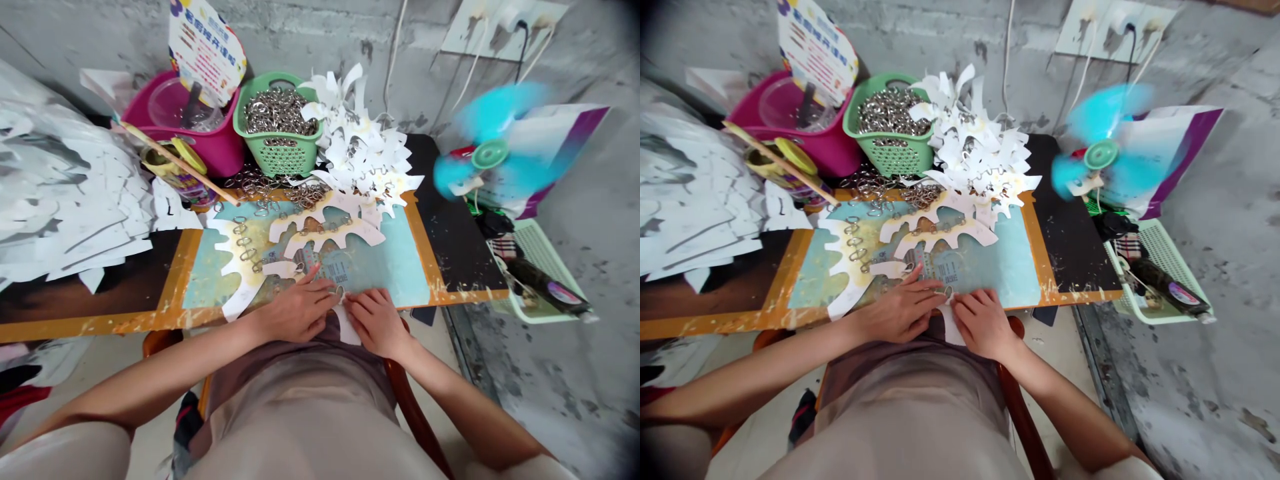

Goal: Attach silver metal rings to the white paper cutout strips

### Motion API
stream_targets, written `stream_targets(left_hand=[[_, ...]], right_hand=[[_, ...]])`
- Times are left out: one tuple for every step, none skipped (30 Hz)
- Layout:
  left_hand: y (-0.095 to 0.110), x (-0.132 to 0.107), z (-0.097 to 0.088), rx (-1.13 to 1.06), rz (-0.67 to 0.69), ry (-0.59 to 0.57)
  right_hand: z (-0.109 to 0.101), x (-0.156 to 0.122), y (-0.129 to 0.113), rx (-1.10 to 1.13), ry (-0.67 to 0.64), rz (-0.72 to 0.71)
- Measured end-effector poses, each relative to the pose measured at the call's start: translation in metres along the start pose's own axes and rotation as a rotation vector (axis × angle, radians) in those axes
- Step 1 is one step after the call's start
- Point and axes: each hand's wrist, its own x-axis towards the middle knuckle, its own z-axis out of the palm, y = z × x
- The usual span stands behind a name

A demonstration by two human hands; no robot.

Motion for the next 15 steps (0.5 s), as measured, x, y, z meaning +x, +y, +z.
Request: stream_targets(left_hand=[[0.000,-0.001,0.002,0.003,0.008,0.016],[0.001,-0.002,0.004,0.012,0.017,0.028],[0.001,-0.003,0.006,0.029,0.021,0.035],[0.002,-0.004,0.007,0.049,0.022,0.039],[0.003,-0.005,0.008,0.065,0.021,0.041],[0.004,-0.007,0.008,0.077,0.016,0.037],[0.005,-0.008,0.009,0.084,0.005,0.031],[0.006,-0.008,0.009,0.086,-0.009,0.029],[0.007,-0.009,0.009,0.086,-0.023,0.033],[0.009,-0.010,0.010,0.088,-0.036,0.038],[0.010,-0.011,0.010,0.094,-0.048,0.043],[0.012,-0.012,0.012,0.104,-0.056,0.045],[0.014,-0.012,0.013,0.117,-0.064,0.044],[0.015,-0.013,0.014,0.132,-0.074,0.040],[0.016,-0.014,0.015,0.146,-0.085,0.039]], right_hand=[[0.000,0.001,-0.001,-0.025,-0.001,0.003],[0.001,0.002,-0.003,-0.047,-0.004,0.011],[0.001,0.004,-0.004,-0.065,-0.004,0.021],[0.001,0.006,-0.005,-0.074,-0.005,0.032],[0.000,0.008,-0.004,-0.066,-0.006,0.041],[-0.001,0.010,-0.004,-0.032,-0.005,0.048],[-0.003,0.012,-0.002,0.036,0.002,0.061],[-0.005,0.013,-0.001,0.130,0.032,0.100],[-0.007,0.014,0.001,0.232,0.095,0.171],[-0.009,0.015,0.003,0.324,0.189,0.269],[-0.009,0.015,0.004,0.386,0.293,0.378],[-0.009,0.016,0.004,0.405,0.378,0.474],[-0.008,0.017,0.003,0.385,0.426,0.531],[-0.006,0.019,0.002,0.344,0.423,0.537],[-0.003,0.020,0.000,0.301,0.376,0.505]])
